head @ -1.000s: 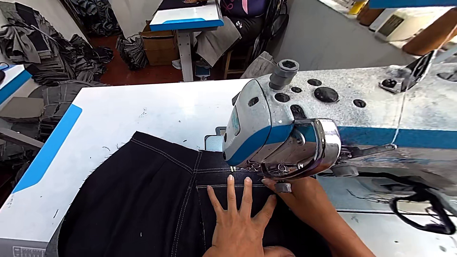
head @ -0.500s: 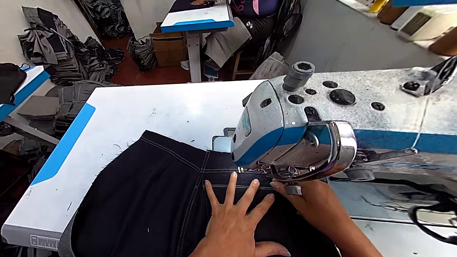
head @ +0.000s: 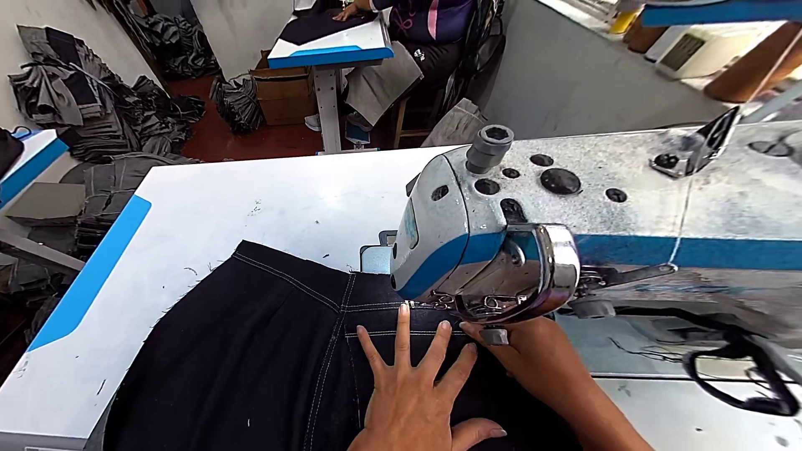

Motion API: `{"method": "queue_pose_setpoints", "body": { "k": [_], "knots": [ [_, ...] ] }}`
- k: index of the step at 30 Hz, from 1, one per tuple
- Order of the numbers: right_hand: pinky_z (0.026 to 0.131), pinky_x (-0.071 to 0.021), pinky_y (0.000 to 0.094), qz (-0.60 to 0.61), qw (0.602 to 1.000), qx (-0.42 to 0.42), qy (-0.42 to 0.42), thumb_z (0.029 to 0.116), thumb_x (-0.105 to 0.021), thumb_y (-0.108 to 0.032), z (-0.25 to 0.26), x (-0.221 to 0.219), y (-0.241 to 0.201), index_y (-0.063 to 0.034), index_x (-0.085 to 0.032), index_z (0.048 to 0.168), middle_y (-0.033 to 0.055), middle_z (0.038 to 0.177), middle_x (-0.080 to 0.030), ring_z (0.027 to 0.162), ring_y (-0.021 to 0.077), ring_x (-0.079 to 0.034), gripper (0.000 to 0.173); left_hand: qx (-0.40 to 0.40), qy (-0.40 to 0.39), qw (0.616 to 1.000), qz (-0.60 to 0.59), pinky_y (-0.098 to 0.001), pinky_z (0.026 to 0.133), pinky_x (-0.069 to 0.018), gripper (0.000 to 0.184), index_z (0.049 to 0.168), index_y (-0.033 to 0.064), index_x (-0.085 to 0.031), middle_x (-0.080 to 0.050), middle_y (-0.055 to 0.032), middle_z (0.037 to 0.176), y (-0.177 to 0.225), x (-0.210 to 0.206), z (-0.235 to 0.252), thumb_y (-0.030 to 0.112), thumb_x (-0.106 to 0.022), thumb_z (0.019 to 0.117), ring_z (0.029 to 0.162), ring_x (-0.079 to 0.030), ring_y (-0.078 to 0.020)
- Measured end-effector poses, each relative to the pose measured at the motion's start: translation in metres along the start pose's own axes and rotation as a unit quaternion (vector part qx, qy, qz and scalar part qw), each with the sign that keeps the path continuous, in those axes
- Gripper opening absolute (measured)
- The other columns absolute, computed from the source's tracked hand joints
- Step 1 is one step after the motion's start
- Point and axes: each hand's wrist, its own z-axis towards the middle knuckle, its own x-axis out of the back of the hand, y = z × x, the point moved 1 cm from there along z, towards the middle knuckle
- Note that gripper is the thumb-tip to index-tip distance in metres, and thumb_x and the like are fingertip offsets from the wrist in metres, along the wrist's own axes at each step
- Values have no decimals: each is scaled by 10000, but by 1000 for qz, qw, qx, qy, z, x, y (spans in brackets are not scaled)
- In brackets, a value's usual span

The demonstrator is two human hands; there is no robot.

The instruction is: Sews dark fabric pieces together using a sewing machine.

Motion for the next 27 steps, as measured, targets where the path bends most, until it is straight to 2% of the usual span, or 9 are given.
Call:
{"method": "queue_pose_setpoints", "body": {
  "k": [5, 7, 9, 11, 13, 14, 16, 19, 27],
  "knots": [
    [505, -473, 309, 23, 999, -27, -2, 942, -667, -318, -2, 1, -2, -80, -697, 892, -2, 716, -573, 554, 102, -544, 245, -17, 14, 1000, 14, -916, 953, -162, 773, 1510, 358, -508, -505, 30, 1560, -1, -4, -2, 810, -287, 923, 1463, -338, -523],
    [452, -489, 215, 93, 994, -34, 44, 949, -606, -279, -8, 3, -1, -86, -676, 928, -36, 687, -595, 499, 27, -552, 206, -16, 21, 999, 18, -913, 951, -173, 780, 1501, 358, -520, -523, 31, 1545, 0, -5, -2, 817, -282, 917, 1454, -356, -521],
    [540, -555, 176, 114, 988, -22, 106, 978, -561, -313, -19, 10, 2, -124, -692, 1021, -59, 824, -679, 634, -11, -640, 234, -15, 27, 999, 18, -909, 953, -177, 778, 1494, 365, -527, -538, 30, 1531, 0, -5, -1, 823, -292, 911, 1452, -360, -519],
    [808, -606, 285, 50, 990, 21, 129, 1012, -539, -395, -33, 15, 0, -90, -710, 1146, 27, 1068, -713, 963, 96, -701, 375, -15, 32, 999, 22, -908, 948, -186, 780, 1490, 371, -531, -545, 26, 1525, 0, -6, -1, 827, -285, 908, 1449, -367, -519],
    [1051, -513, 499, -16, 994, 61, 93, 1027, -469, -532, -45, 10, -7, -21, -662, 1310, 159, 1345, -660, 1285, 304, -618, 615, -18, 37, 999, 28, -910, 941, -190, 782, 1484, 373, -539, -541, 23, 1529, -2, -7, -1, 827, -265, 910, 1445, -377, -515],
    [1121, -434, 581, -46, 993, 77, 74, 1031, -391, -610, -50, 4, -10, -5, -629, 1367, 184, 1432, -607, 1375, 354, -545, 731, -21, 39, 999, 30, -909, 938, -190, 781, 1478, 367, -547, -538, 22, 1532, -2, -7, -1, 824, -262, 912, 1443, -379, -517],
    [1162, -361, 627, -101, 989, 91, 55, 1021, -249, -697, -54, -8, -12, -17, -589, 1428, 168, 1504, -551, 1436, 345, -483, 862, -23, 42, 998, 28, -914, 936, -185, 779, 1474, 357, -558, -529, 26, 1540, -1, -8, -1, 817, -268, 915, 1443, -375, -523],
    [1200, -292, 634, -150, 984, 86, 36, 996, -161, -748, -53, -12, -14, -20, -547, 1471, 153, 1552, -503, 1475, 317, -433, 951, -24, 43, 998, 31, -910, 938, -188, 779, 1466, 358, -567, -520, 34, 1547, 0, -9, -2, 818, -266, 914, 1448, -367, -521],
    [1190, -289, 625, -198, 973, 109, 45, 947, -58, -801, -47, -19, -12, -9, -521, 1487, 128, 1551, -510, 1455, 304, -464, 1065, -33, 26, 997, 63, -915, 923, -196, 861, 1511, 356, -514, -494, 8, 1569, -3, -5, 1, 871, -281, 861, 1440, -369, -537]
  ]
}}
